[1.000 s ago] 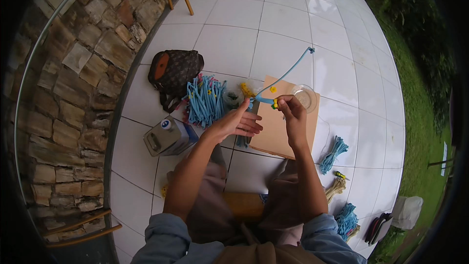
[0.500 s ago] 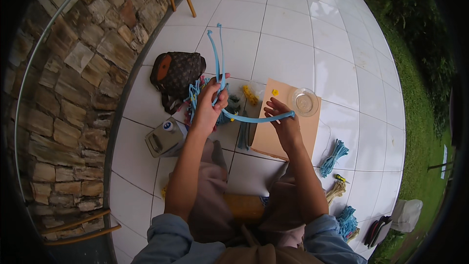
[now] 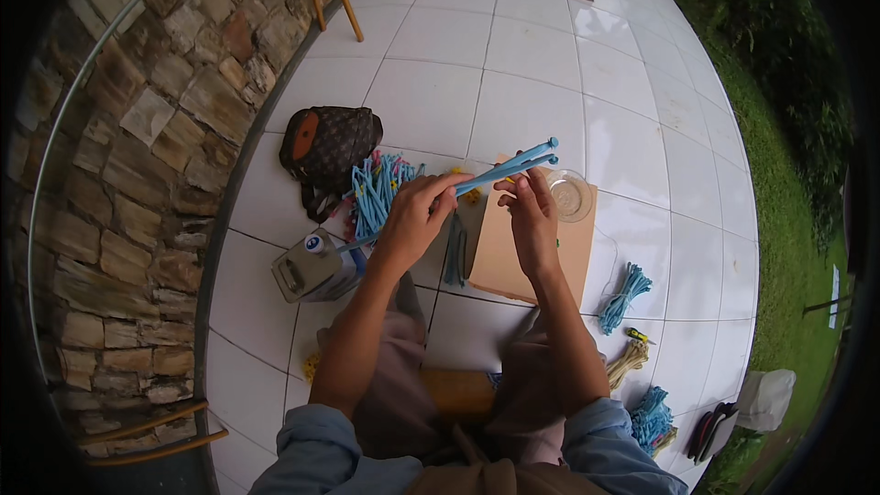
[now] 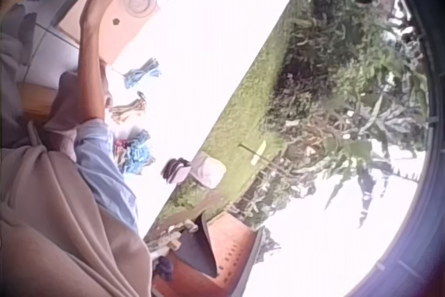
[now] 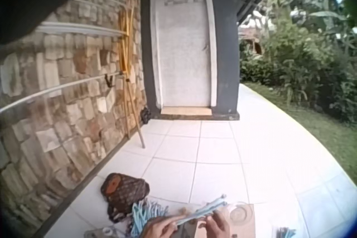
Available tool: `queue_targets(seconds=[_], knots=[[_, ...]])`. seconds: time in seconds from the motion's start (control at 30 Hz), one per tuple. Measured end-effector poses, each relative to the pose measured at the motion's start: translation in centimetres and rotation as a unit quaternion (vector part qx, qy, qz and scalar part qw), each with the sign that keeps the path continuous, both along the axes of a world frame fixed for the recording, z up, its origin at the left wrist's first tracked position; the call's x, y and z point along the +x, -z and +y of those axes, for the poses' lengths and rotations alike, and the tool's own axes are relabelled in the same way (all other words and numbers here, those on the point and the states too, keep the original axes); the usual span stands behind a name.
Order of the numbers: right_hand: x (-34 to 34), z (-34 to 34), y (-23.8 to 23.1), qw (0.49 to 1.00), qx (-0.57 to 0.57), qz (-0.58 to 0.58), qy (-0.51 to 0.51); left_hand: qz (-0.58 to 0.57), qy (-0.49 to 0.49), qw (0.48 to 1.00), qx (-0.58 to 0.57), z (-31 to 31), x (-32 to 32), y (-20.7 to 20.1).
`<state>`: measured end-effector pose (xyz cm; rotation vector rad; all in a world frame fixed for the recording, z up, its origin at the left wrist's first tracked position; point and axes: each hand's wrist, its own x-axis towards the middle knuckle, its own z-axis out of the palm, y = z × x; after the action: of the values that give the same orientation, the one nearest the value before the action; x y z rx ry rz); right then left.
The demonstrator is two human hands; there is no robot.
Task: The person attaches small yellow and green flower-shaped components to blue plastic straps by hand, then groups the assembled straps and secures a bundle with a thin white string.
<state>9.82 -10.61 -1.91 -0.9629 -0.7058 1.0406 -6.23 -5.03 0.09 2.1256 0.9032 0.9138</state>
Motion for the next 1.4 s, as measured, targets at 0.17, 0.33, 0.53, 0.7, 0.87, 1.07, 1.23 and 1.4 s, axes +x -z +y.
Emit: queue_targets(seconds=[0.17, 0.33, 0.53, 0.7, 0.87, 1.07, 1.23, 1.4], knots=[[0.8, 0.0, -0.2, 0.999, 0.004, 0.009, 0.032, -0.028, 0.039, 0.997, -0.063, -0.1, -0.1, 0.5], [1.0, -0.1, 0.2, 0.998, -0.003, -0.044, 0.048, 0.007, 0.061, 0.99, -0.131, -0.1, -0.2, 0.3], [0.7, -0.7, -0.7, 0.988, 0.027, -0.109, 0.104, -0.121, 0.031, 0.94, -0.318, 0.8, 0.0, 2.0], [0.5, -1.1, -1.0, 0.986, 0.048, -0.109, 0.12, -0.145, -0.002, 0.942, -0.302, 0.6, 1.1, 1.9], [0.6, -1.4, -2.4, 0.985, 0.06, -0.113, 0.12, -0.117, 0.074, 0.951, -0.278, 0.5, 0.7, 1.6], [0.6, -2.0, -2.9, 0.967, 0.095, -0.176, 0.159, -0.102, 0.118, 0.943, -0.294, 0.3, 0.9, 1.8], [1.4, -2.2, -2.0, 0.92, 0.133, -0.337, 0.148, -0.142, 0.068, 0.908, -0.388, 0.6, 1.2, 2.0], [1.8, -2.3, -1.6, 0.991, 0.105, -0.063, 0.048, -0.272, 0.081, 0.856, -0.432, 1.5, 1.0, 2.1]])
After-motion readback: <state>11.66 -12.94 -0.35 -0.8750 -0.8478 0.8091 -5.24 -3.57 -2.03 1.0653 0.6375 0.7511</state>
